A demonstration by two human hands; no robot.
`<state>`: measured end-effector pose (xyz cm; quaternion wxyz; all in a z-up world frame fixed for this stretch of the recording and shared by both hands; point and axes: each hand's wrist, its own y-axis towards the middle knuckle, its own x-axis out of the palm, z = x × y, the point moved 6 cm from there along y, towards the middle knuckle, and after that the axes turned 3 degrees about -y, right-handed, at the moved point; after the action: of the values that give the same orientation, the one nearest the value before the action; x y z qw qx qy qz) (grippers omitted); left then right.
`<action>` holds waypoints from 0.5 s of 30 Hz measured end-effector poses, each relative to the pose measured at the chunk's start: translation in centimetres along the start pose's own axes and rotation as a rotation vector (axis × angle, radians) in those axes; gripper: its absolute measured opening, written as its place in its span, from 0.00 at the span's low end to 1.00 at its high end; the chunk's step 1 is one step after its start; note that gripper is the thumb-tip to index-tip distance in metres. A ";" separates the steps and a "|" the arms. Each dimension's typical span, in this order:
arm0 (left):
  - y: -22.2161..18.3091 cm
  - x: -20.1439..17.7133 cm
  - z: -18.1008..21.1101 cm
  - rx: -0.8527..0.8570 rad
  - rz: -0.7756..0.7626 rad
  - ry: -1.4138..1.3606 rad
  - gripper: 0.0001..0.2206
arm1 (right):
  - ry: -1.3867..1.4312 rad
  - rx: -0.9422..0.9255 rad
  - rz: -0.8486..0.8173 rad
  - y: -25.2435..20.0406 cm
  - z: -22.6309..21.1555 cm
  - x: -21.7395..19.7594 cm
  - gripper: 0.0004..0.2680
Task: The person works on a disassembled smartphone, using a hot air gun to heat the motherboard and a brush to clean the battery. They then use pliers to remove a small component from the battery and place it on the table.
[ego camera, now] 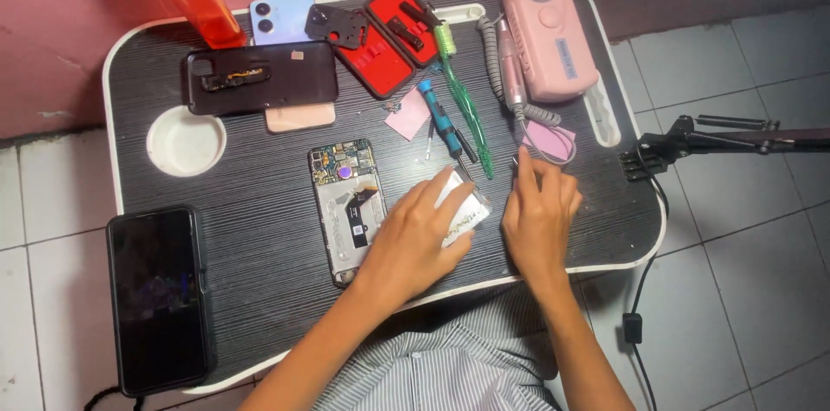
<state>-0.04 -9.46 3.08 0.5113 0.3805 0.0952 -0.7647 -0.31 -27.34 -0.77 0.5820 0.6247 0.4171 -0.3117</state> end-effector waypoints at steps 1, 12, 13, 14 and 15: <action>-0.2 -0.2 0.4 -0.007 -0.002 0.006 0.26 | 0.009 0.000 -0.003 0.1 -0.1 0.0 0.19; -2.8 0.0 -3.3 -0.667 0.238 -0.134 0.22 | 0.183 0.037 0.105 0.1 0.1 -0.5 0.15; -2.6 0.6 -3.4 -0.683 0.258 -0.128 0.22 | 0.200 0.017 0.100 0.0 0.5 -0.7 0.15; -2.3 0.8 -3.1 -0.625 0.231 0.066 0.23 | 0.204 -0.016 0.126 0.2 0.5 -0.8 0.14; -2.3 1.0 -3.0 -0.570 0.195 0.259 0.25 | 0.210 -0.048 0.153 0.3 0.2 -1.0 0.13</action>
<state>-0.75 -7.53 -0.22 0.6515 0.3237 0.3327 -0.6001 -0.49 -27.69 0.18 0.5720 0.6697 0.4341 -0.1891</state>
